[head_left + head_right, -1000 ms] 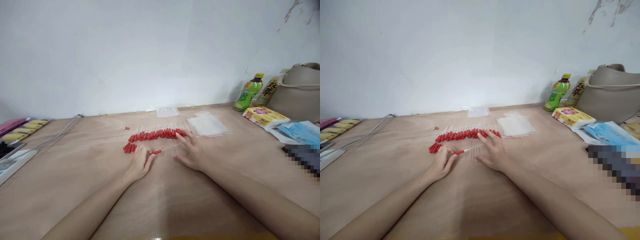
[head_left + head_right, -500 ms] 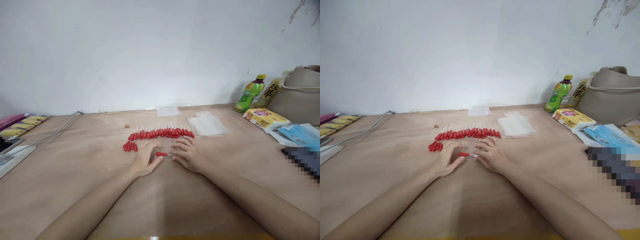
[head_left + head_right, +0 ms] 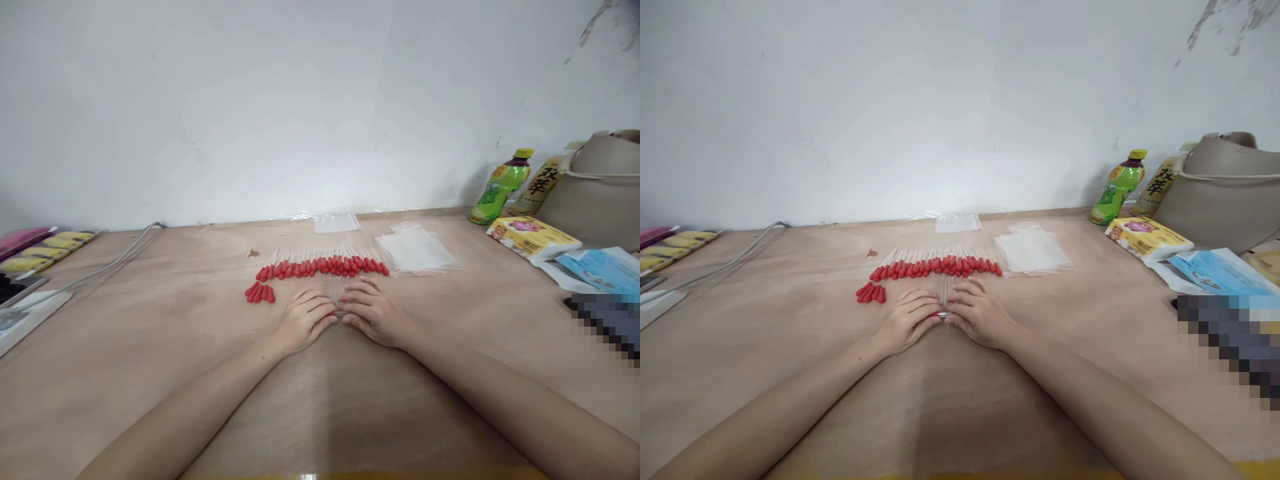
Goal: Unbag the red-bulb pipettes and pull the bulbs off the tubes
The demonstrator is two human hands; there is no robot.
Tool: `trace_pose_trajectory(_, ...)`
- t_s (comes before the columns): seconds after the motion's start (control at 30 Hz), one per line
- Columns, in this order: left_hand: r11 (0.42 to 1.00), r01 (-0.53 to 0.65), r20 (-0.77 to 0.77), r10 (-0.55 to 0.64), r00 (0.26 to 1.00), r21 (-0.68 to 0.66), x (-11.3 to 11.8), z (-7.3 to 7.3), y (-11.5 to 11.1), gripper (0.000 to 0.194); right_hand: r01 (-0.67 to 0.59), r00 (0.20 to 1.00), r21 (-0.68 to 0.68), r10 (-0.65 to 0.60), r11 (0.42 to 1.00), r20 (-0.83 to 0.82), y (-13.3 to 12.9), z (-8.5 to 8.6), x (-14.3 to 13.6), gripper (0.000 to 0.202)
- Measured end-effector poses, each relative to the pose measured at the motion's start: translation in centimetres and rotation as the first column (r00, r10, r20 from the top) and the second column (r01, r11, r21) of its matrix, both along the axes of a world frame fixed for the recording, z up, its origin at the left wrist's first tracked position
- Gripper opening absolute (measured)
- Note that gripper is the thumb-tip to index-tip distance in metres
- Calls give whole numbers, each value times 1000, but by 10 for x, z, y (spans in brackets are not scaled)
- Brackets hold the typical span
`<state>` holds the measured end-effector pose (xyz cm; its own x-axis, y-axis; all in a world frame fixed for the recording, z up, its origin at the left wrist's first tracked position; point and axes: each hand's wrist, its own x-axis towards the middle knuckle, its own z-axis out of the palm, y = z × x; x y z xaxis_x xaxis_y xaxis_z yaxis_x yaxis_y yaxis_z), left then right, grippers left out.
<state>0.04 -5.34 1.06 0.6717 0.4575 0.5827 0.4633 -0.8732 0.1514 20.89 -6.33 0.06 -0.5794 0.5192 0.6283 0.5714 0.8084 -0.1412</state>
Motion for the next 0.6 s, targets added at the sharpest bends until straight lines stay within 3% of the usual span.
trace_pose_trajectory(0.23,999,8,-57,-5,998,50,0,3,-3,16,-130,986,45,134,990,-98,1,-7,-3,21)
trace_pose_trajectory(0.6,998,52,-114,-49,992,23,-2,3,-6,18,-182,981,76,186,980,-57,-2,-13,-1,22)
